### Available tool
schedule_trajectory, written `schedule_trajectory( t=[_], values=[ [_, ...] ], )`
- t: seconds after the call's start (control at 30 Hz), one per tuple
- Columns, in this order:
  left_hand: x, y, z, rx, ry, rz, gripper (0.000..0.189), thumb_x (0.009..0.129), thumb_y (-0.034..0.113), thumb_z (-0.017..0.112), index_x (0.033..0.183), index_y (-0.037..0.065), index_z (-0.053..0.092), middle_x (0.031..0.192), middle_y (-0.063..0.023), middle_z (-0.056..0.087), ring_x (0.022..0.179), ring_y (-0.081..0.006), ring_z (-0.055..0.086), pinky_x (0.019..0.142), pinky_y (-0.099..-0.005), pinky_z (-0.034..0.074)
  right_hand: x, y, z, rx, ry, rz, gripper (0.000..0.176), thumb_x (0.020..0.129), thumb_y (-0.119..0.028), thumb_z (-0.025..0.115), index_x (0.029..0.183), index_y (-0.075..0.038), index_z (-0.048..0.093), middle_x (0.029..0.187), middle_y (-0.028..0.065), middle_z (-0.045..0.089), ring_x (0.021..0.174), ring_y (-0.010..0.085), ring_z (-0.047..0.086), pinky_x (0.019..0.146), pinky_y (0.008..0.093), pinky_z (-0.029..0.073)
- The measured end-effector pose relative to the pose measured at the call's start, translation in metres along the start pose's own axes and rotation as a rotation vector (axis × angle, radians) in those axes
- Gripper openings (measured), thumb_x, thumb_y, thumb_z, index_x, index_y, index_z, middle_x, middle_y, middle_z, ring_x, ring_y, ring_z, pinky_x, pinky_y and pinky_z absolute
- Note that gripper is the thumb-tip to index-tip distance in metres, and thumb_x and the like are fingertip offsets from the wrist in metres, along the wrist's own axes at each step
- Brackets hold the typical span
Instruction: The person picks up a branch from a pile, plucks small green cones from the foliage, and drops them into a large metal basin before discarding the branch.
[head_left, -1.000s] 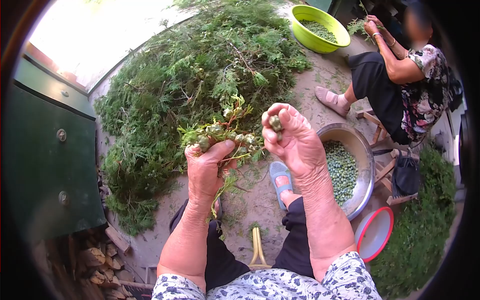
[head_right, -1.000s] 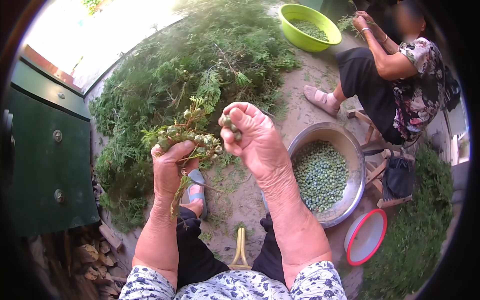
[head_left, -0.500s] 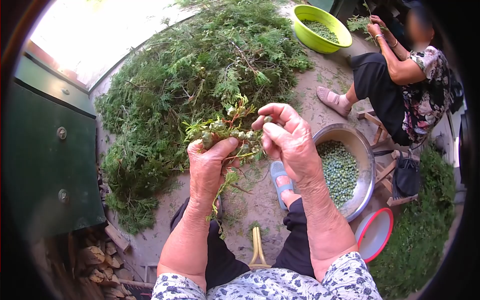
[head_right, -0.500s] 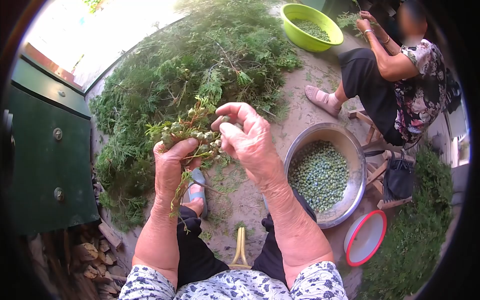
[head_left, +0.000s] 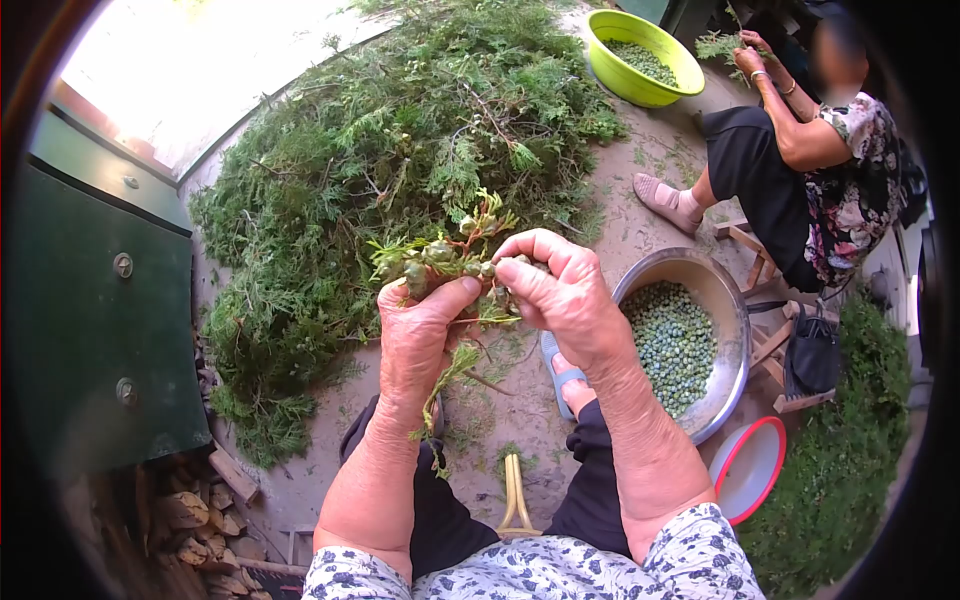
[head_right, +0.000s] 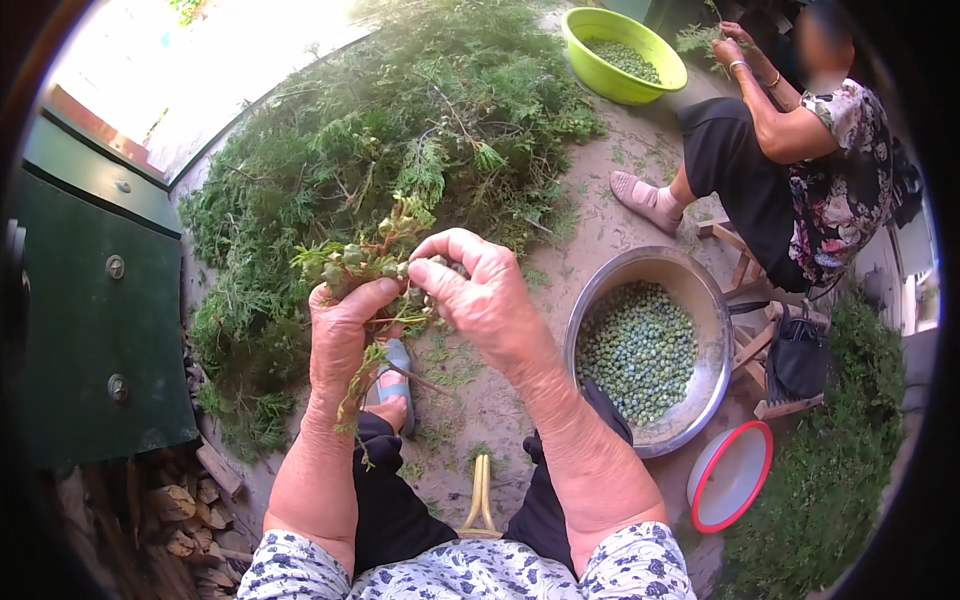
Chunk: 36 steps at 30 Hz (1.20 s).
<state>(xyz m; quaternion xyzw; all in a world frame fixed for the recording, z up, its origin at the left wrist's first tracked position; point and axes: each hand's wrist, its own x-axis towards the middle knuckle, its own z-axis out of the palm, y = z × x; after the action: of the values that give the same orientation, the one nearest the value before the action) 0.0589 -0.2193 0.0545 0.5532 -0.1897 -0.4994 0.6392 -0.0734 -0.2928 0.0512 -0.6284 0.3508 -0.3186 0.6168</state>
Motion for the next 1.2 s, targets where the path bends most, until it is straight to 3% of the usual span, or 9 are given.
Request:
schedule_trajectory(
  t=[0.07, 0.17, 0.23, 0.33, 0.5, 0.6, 0.73, 1.07, 1.2],
  values=[
    [-0.003, 0.003, 0.002, -0.073, -0.041, -0.014, 0.014, 0.076, 0.002, 0.064, 0.09, 0.002, 0.065, 0.078, -0.006, 0.066, 0.057, -0.0097, 0.06, 0.045, -0.0211, 0.047, 0.001, 0.004, -0.004, 0.646, -0.075, 0.347, 0.013, 0.085, -0.016, 0.06, 0.09, -0.004, 0.058, 0.069, -0.0033, 0.051, 0.054, 0.0053, 0.045, 0.043, 0.0198, 0.032],
    [-0.001, 0.002, -0.001, -0.062, -0.053, -0.025, 0.015, 0.076, 0.004, 0.064, 0.09, 0.003, 0.065, 0.078, -0.0051, 0.066, 0.058, -0.0097, 0.06, 0.045, -0.021, 0.047, -0.001, 0.005, 0.002, 0.901, -0.078, 0.407, 0.011, 0.087, -0.016, 0.058, 0.09, -0.006, 0.056, 0.068, -0.0033, 0.05, 0.052, 0.0044, 0.045, 0.039, 0.0183, 0.026],
    [-0.001, 0.001, -0.003, -0.054, -0.051, -0.018, 0.015, 0.075, 0.006, 0.065, 0.09, 0.003, 0.065, 0.078, -0.0045, 0.066, 0.056, -0.0083, 0.059, 0.044, -0.0205, 0.047, 0.0, 0.009, 0.0, 0.93, -0.075, 0.425, 0.011, 0.088, -0.016, 0.055, 0.089, -0.004, 0.055, 0.07, -0.0016, 0.05, 0.053, 0.0063, 0.046, 0.04, 0.0189, 0.028],
    [-0.004, 0.003, -0.002, -0.023, 0.052, 0.024, 0.013, 0.076, 0.006, 0.065, 0.088, 0.005, 0.065, 0.074, -0.0021, 0.065, 0.052, -0.0058, 0.054, 0.044, -0.0196, 0.043, 0.007, 0.015, -0.013, 1.064, 0.023, 0.254, 0.014, 0.09, -0.016, 0.05, 0.091, -0.002, 0.051, 0.078, 0.0053, 0.052, 0.06, 0.0105, 0.049, 0.043, 0.0211, 0.035],
    [0.001, -0.002, -0.005, -0.043, 0.027, 0.063, 0.012, 0.075, 0.005, 0.066, 0.087, 0.004, 0.065, 0.073, -0.0018, 0.064, 0.052, -0.0062, 0.054, 0.044, -0.0203, 0.043, 0.004, 0.008, -0.017, 0.942, 0.064, 0.231, 0.014, 0.088, -0.014, 0.053, 0.093, -0.001, 0.053, 0.077, 0.0059, 0.054, 0.061, 0.01, 0.052, 0.043, 0.0202, 0.037],
    [-0.002, -0.001, -0.001, 0.034, 0.054, 0.035, 0.012, 0.075, 0.004, 0.066, 0.086, 0.004, 0.065, 0.073, -0.0018, 0.064, 0.052, -0.006, 0.054, 0.044, -0.0204, 0.043, -0.002, 0.004, -0.011, 0.718, 0.035, 0.264, 0.023, 0.083, -0.024, 0.065, 0.085, -0.002, 0.058, 0.063, -0.0005, 0.052, 0.048, 0.0041, 0.046, 0.036, 0.0172, 0.029],
    [-0.005, -0.002, 0.0, 0.053, 0.043, 0.012, 0.01, 0.075, 0.004, 0.066, 0.084, 0.004, 0.066, 0.073, -0.0006, 0.063, 0.053, -0.0054, 0.053, 0.045, -0.021, 0.043, -0.005, 0.004, -0.009, 0.462, 0.022, 0.325, 0.024, 0.082, -0.025, 0.066, 0.079, -0.002, 0.06, 0.055, -0.0024, 0.048, 0.041, 0.0043, 0.042, 0.034, 0.0183, 0.026],
    [0.003, -0.003, -0.001, 0.051, 0.063, 0.023, 0.006, 0.077, 0.005, 0.065, 0.083, 0.004, 0.065, 0.069, 0.001, 0.061, 0.053, -0.0065, 0.053, 0.046, -0.0215, 0.043, 0.0, 0.007, -0.011, 0.61, -0.038, 0.291, 0.016, 0.085, -0.005, 0.058, 0.099, 0.0, 0.058, 0.071, -0.0013, 0.055, 0.052, 0.0028, 0.047, 0.038, 0.0157, 0.03],
    [0.004, -0.008, -0.005, 0.072, 0.022, 0.058, 0.007, 0.078, 0.006, 0.065, 0.084, 0.004, 0.064, 0.07, 0.0002, 0.062, 0.054, -0.0067, 0.053, 0.046, -0.0215, 0.043, 0.001, 0.009, -0.01, 0.536, -0.029, 0.265, 0.018, 0.083, -0.004, 0.06, 0.101, 0.0, 0.058, 0.072, -0.0015, 0.054, 0.052, 0.0025, 0.047, 0.039, 0.0153, 0.031]
  ],
)
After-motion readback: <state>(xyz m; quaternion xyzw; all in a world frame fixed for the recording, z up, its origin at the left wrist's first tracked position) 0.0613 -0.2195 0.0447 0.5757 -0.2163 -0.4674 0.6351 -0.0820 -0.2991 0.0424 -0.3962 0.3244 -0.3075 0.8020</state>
